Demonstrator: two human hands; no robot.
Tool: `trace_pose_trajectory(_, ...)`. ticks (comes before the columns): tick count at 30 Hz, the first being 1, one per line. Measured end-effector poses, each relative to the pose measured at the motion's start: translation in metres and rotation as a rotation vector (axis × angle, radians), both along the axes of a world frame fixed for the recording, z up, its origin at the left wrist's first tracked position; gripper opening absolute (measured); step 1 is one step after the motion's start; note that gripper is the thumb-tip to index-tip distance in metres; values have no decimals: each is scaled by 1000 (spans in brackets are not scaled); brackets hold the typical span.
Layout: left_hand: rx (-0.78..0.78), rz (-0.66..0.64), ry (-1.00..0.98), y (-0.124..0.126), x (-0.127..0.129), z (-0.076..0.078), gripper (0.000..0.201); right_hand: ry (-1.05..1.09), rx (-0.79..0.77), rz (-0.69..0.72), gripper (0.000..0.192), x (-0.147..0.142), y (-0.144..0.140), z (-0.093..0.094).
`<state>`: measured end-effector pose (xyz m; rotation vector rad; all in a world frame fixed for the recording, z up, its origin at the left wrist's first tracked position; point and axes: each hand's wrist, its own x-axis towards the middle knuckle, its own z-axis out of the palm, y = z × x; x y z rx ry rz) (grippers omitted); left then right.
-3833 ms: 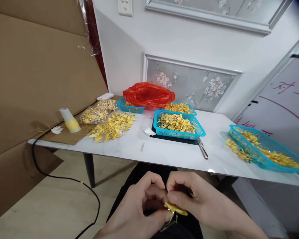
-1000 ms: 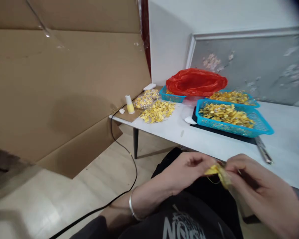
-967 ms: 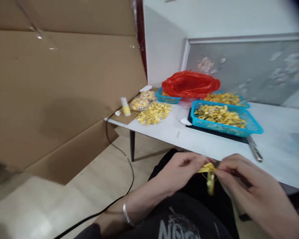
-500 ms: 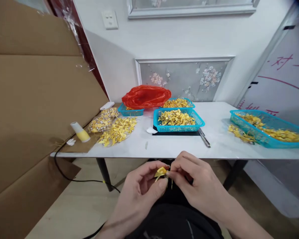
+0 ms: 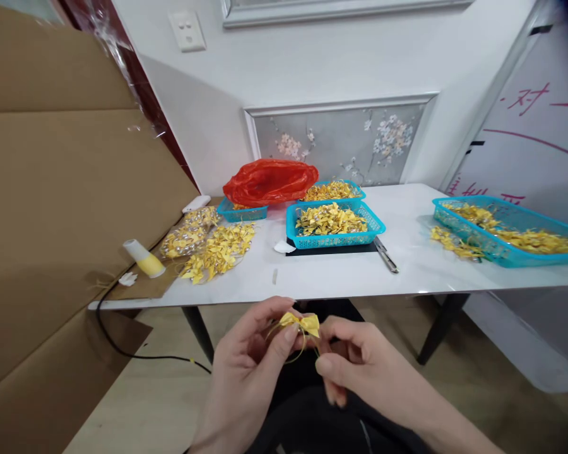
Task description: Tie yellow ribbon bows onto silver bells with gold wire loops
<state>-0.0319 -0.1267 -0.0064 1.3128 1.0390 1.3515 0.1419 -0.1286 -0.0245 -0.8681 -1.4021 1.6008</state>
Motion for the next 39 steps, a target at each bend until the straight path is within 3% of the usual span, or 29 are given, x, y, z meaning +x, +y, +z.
trace_pose_trajectory(2,75,17,79,0,0,-1,21,-99,107,-71,22,1,-4,2)
trace_pose_trajectory(5,187,-2,206,-1,0,-1,26,-229,408,-260,23,4,-7,9)
trace_pose_trajectory(7,210,-6,256,-1,1,-1,27,-244,500,-295,20,5,-6,13)
trace_pose_trajectory(16,217,21,342,3,2,-1,33,-171,540,-244,23,-5,1,14)
trace_pose_trajectory(22,208,-12,410,2,3,3,33,-251,573,-272,19,-1,-1,16)
trace_pose_trajectory(25,148,-95,352,1,1,2,30,-284,762,-307,18,-6,-6,14)
trace_pose_trajectory(29,-52,-271,50,2,-3,-3,26,-444,1093,-333,31,-24,-10,-1)
trace_pose_trajectory(32,-140,-233,-15,4,-3,-5,21,-576,1235,-419,46,-29,-10,-7)
trace_pose_trajectory(36,-114,-111,70,6,-2,-9,12,-700,1371,-364,25,-10,-12,5)
trace_pose_trajectory(39,-76,-74,96,6,-3,-14,11,-626,1352,-440,28,9,-16,18)
